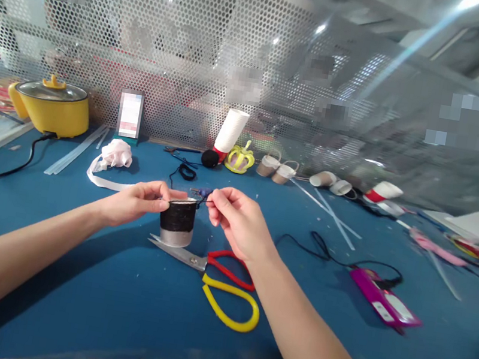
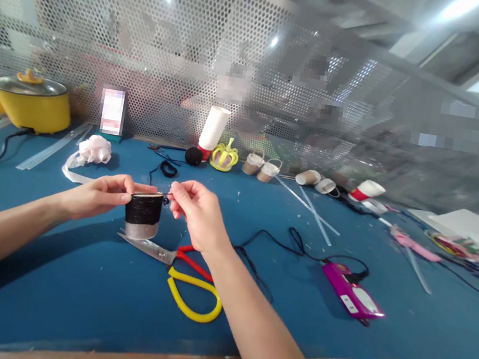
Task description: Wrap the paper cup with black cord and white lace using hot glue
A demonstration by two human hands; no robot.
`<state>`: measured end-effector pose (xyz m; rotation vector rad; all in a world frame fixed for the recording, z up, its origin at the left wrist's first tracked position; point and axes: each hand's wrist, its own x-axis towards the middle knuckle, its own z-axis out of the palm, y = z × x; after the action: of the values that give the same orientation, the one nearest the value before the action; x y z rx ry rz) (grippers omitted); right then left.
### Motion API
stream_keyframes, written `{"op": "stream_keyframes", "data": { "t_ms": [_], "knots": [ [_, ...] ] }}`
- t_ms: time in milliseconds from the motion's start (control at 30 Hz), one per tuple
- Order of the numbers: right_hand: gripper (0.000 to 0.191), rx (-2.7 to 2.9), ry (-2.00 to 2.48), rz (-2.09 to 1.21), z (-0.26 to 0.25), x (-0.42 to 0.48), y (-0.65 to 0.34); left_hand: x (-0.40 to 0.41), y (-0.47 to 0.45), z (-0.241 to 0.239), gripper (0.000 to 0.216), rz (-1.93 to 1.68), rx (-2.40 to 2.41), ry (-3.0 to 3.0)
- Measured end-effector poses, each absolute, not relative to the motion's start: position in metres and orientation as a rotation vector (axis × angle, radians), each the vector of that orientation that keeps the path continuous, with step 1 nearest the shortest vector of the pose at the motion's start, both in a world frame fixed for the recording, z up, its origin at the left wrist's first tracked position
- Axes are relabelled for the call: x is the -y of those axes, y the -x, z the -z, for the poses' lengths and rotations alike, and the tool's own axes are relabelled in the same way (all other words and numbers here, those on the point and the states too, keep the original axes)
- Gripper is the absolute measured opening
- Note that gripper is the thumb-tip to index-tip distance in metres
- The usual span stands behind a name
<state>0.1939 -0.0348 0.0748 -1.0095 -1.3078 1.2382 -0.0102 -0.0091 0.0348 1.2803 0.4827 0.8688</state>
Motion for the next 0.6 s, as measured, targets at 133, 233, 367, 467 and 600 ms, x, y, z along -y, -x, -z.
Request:
{"op": "stream_keyframes", "data": {
  "t_ms": [133,233,367,467,600],
  "knots": [
    [0.028,1.343,1.015,-1.154,-0.073,0.046,-0.194,0.007,0.011,-0.031,0.013,-0.853,-0.516,-1.305],
    [0.027,1.375,1.007,-1.097,-0.071,0.049,-0.194,0.006,0.012,-0.029,0.013,-0.856,-0.539,-1.350],
    [0.029,1.369,1.043,-1.055,-0.065,0.046,-0.197,0.007,0.012,-0.031,0.016,-0.865,-0.532,-1.353],
    [0.030,1.339,1.056,-1.048,-0.058,0.041,-0.199,0.009,0.011,-0.034,0.017,-0.846,-0.509,-1.329],
    [0.031,1.310,1.085,-1.061,-0.053,0.036,-0.200,0.011,0.011,-0.036,0.015,-0.832,-0.461,-1.304]
  ]
}}
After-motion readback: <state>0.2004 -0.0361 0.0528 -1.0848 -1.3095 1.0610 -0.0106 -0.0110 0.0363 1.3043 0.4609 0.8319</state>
